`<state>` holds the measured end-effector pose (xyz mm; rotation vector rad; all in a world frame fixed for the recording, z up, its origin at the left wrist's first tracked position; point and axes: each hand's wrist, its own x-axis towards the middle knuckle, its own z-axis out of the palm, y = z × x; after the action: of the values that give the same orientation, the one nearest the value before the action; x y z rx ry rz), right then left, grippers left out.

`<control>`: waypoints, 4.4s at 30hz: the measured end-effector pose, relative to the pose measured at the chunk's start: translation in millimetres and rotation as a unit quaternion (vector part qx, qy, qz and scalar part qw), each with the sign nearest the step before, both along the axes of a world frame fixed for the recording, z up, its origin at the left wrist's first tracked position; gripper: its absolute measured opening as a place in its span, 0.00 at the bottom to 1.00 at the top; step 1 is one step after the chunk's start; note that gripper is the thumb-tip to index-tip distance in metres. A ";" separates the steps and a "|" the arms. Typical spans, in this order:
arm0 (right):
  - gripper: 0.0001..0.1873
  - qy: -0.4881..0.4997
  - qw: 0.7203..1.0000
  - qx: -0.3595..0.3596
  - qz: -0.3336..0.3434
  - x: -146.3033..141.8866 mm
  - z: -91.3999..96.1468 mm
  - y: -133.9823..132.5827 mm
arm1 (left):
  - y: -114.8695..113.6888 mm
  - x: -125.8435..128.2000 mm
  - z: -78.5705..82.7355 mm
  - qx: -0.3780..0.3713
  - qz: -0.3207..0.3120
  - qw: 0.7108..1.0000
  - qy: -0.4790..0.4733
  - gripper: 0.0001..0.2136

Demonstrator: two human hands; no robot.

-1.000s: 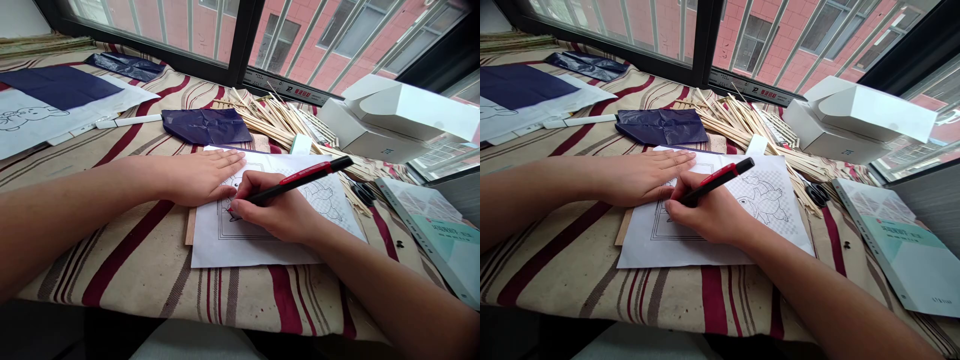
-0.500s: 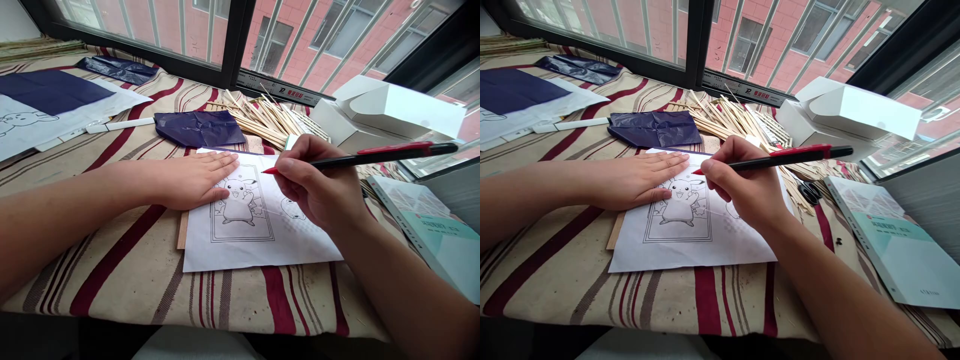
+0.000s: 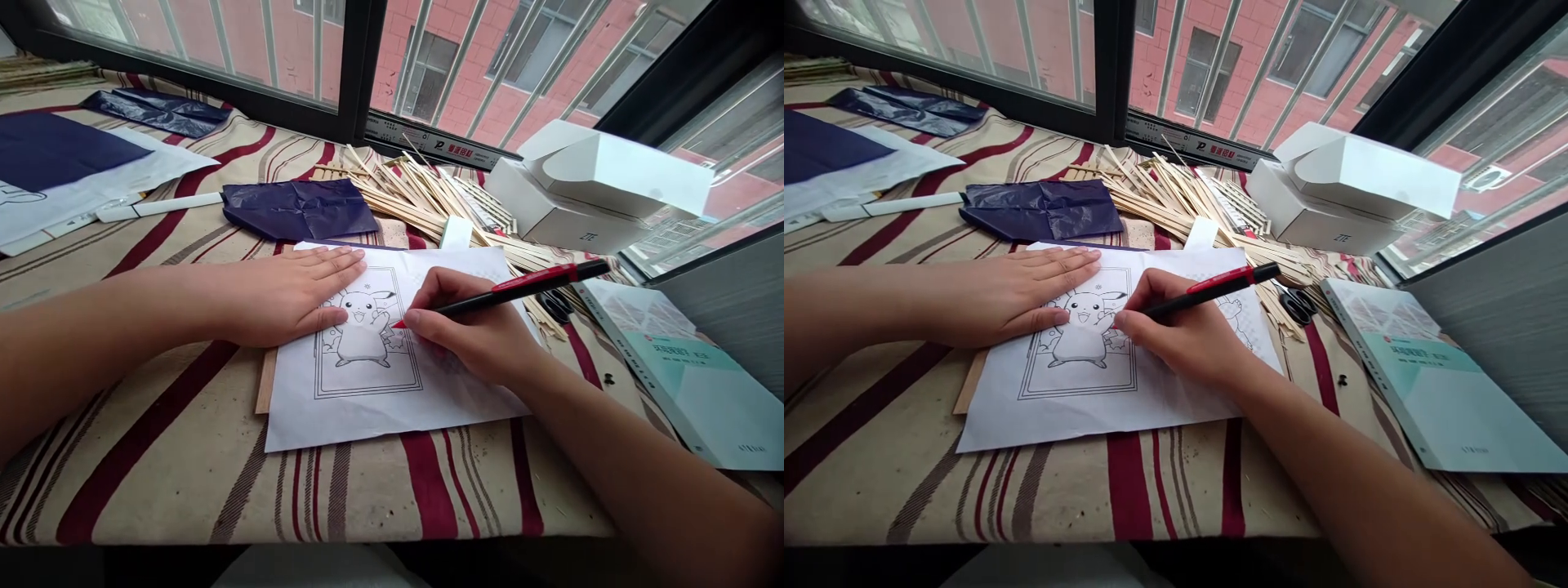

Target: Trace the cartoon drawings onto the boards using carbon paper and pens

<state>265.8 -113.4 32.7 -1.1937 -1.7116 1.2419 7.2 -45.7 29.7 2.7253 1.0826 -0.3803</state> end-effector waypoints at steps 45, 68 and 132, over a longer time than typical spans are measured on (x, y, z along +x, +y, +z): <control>0.11 -0.075 0.996 0.036 0.043 -6.7 1.4 -3.2 | 1.2 -2.0 -2.7 0.005 -0.006 1.000 -0.016 0.39; 0.10 -0.067 0.996 0.036 0.051 -3.5 1.1 -2.3 | 0.0 -0.4 -0.3 0.008 -0.005 1.000 0.000 0.39; 0.09 -0.082 0.996 0.029 0.017 -1.9 2.1 -0.7 | 1.4 -1.6 -2.4 0.008 -0.008 1.000 -0.013 0.39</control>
<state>263.9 -114.1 34.8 -1.2665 -1.8799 1.1326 5.6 -44.3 27.3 2.7470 1.0613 -0.3388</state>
